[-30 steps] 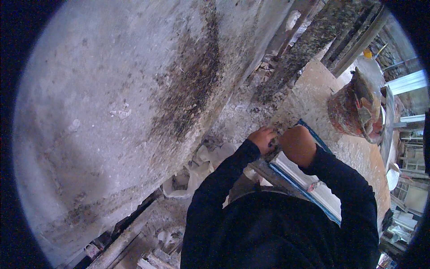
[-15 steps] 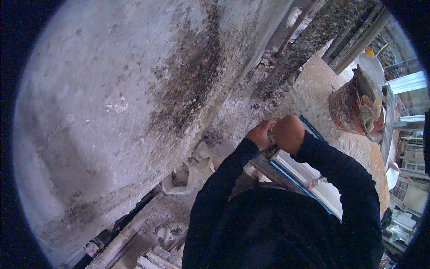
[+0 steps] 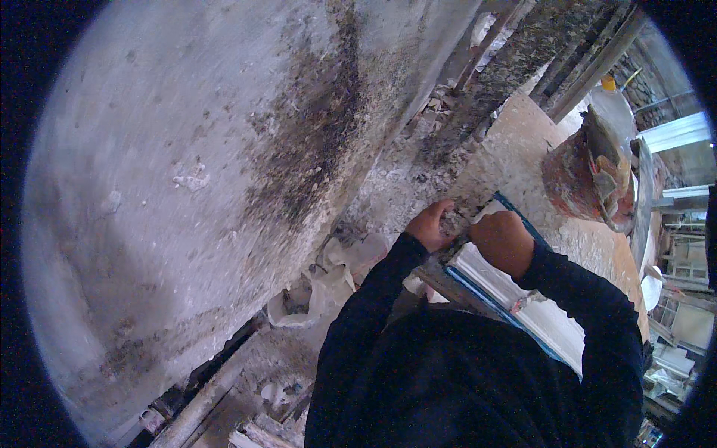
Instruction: The person scrapes hardened residue from a long white profile using a metal scraper. They repeatedly scrape along the length of the profile, removing chunks of material and occasionally wiping the surface with their hand.
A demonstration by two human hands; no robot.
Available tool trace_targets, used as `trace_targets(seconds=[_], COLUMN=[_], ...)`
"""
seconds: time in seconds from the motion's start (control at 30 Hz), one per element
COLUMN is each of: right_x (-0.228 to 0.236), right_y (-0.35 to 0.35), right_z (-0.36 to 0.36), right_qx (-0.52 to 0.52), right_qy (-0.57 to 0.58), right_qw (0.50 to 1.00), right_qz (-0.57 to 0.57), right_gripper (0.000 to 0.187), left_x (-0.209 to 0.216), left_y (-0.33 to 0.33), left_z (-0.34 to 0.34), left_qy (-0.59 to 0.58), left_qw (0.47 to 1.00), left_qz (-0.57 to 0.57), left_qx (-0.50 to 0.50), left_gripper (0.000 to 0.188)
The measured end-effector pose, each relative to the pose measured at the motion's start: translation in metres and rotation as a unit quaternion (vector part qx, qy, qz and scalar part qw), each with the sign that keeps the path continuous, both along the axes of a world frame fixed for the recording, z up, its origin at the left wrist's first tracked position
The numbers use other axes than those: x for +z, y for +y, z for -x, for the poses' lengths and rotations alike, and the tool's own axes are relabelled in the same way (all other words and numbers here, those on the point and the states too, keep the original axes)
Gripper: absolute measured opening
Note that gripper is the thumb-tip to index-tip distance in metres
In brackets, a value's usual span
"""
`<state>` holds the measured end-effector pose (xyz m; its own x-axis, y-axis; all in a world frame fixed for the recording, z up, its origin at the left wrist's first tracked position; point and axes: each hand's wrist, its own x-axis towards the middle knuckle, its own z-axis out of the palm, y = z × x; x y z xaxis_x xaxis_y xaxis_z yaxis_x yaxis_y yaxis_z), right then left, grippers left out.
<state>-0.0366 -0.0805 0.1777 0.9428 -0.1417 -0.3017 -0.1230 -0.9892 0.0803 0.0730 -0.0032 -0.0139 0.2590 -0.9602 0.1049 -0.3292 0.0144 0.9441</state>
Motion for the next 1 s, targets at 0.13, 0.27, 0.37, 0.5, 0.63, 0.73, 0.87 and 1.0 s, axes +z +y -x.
trace_targets(seconds=[0.13,0.27,0.37,0.5,0.63,0.73,0.87,1.0], right_x=[0.001,0.003,-0.001,0.003,0.005,0.002,0.005,0.005], right_y=[0.005,0.008,0.008,0.010,0.014,0.013,0.015,0.014], right_z=[0.005,0.007,0.011,0.013,0.017,0.020,0.017,0.012], right_qx=[-0.026,-0.040,-0.041,-0.053,-0.064,-0.069,-0.079,-0.066], right_qy=[0.013,0.023,0.029,0.032,0.025,0.033,0.078,0.065], right_qw=[1.000,0.999,0.999,0.998,0.998,0.997,0.993,0.996], right_qz=[0.004,0.005,0.010,0.000,0.013,0.021,0.029,0.006], right_gripper=[0.009,0.008,0.008,0.008,0.008,0.010,0.012,0.009], left_x=[0.002,0.005,0.004,0.004,0.006,0.009,0.010,0.011], left_y=[0.000,0.002,0.002,0.002,0.001,0.001,0.003,0.006], left_z=[-0.001,-0.002,-0.002,0.000,0.000,0.000,-0.002,-0.003], left_qy=[-0.012,0.010,0.009,0.015,0.018,0.047,0.033,0.062], left_qw=[1.000,1.000,1.000,0.999,0.999,0.998,0.999,0.998], left_qz=[-0.023,-0.018,-0.023,-0.031,-0.028,-0.039,-0.002,-0.006], left_qx=[0.010,-0.001,-0.005,0.004,0.005,0.000,-0.001,0.002], left_gripper=[0.071,0.073,0.074,0.077,0.080,0.082,0.085,0.085])
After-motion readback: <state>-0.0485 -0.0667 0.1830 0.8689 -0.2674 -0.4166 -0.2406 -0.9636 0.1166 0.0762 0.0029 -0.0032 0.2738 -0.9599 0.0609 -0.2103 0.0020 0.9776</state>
